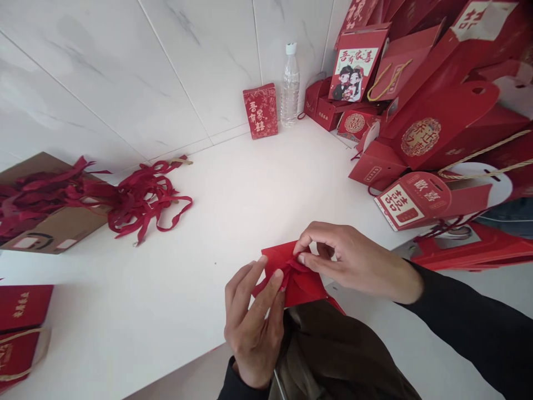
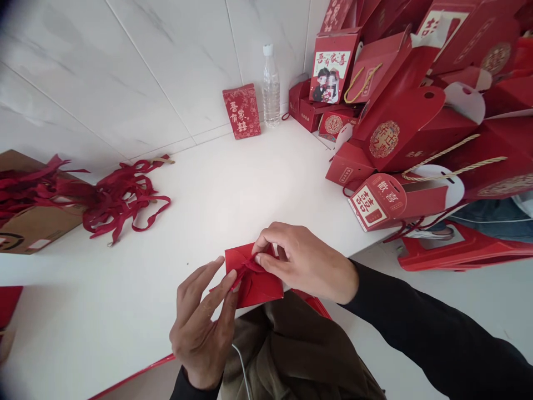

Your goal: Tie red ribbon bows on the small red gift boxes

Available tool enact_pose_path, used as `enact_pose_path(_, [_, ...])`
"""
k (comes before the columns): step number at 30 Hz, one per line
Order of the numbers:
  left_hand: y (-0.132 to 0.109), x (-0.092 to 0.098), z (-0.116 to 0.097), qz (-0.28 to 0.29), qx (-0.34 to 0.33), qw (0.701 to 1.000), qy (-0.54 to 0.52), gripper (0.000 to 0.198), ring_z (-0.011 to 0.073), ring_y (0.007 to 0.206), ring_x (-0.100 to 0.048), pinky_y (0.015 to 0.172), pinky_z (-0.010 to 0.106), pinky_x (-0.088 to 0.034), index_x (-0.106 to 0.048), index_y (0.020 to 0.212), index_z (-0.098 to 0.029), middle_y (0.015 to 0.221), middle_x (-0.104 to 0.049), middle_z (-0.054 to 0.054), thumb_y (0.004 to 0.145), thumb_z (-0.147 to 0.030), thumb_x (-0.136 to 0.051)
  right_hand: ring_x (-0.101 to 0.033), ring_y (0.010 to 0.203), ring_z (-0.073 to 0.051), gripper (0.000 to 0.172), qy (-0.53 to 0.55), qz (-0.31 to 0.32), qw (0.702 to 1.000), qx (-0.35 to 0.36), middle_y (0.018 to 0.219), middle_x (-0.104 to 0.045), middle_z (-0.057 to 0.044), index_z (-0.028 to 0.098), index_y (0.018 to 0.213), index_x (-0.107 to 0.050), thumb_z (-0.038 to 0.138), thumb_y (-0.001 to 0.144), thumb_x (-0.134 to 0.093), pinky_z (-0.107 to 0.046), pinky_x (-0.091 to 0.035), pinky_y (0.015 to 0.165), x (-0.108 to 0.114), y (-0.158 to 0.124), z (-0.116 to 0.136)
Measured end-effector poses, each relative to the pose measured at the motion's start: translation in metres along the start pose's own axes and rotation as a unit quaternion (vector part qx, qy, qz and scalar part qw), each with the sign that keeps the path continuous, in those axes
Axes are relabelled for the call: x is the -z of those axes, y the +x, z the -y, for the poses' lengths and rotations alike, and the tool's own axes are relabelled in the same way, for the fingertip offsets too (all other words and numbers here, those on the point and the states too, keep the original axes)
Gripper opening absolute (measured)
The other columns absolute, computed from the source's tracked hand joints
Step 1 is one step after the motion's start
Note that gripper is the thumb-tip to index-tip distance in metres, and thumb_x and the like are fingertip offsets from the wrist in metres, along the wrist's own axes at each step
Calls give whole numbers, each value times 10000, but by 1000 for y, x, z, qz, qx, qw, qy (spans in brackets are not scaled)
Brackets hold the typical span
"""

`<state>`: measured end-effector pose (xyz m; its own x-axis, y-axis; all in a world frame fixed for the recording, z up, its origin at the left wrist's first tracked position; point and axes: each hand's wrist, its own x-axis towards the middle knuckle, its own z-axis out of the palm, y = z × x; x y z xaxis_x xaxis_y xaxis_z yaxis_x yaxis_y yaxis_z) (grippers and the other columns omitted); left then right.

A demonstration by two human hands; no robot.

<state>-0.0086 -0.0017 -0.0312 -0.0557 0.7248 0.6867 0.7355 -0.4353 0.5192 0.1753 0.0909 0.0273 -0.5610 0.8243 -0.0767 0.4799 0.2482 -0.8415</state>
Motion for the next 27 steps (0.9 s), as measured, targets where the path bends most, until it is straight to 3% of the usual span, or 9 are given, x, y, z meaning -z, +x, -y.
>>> enact_pose_path(6, [-29,5,0,-19,61,998,7,481,255,1122,-619,872,427,-530,-712,1135,-236,1265,-652,91,776,84,-684,-533,575,-98,102,-43,-26,998,-21,900,-664,10,216,900,-657,196,931,-562,-251,-414,540,2,-10,-7])
enact_pose_path(9, [-36,5,-4,-54,121,991,4,419,221,1054,-637,753,345,-521,-730,1087,-270,1226,-662,60,796,30,-699,-538,565,-108,108,-47,-26,998,-37,879,-666,3,220,871,-652,209,918,-555,-257,-416,524,2,-13,-7])
enact_pose_path(13, [-37,2,-10,-83,181,980,-8,301,161,949,-629,692,285,-492,-743,999,-274,1110,-668,26,819,-35,-713,-537,553,-116,104,-47,-27,997,-59,821,-657,7,222,816,-633,211,884,-555,-260,-420,512,3,-13,-4])
enact_pose_path(21, [-36,0,-14,-110,240,964,-9,97,183,934,-636,701,305,-521,-696,858,-235,1021,-644,35,836,-147,-728,-508,532,-121,96,-58,-44,995,-73,712,-621,25,223,739,-599,195,826,-569,-260,-401,498,3,-14,-5])
enact_pose_path(27, [-35,5,-15,-94,280,955,-5,43,208,922,-649,693,326,-545,-672,839,-229,979,-649,48,870,-240,-700,-498,517,-118,90,-59,-44,994,-82,664,-592,38,223,742,-597,175,812,-565,-255,-391,494,-1,-13,-9])
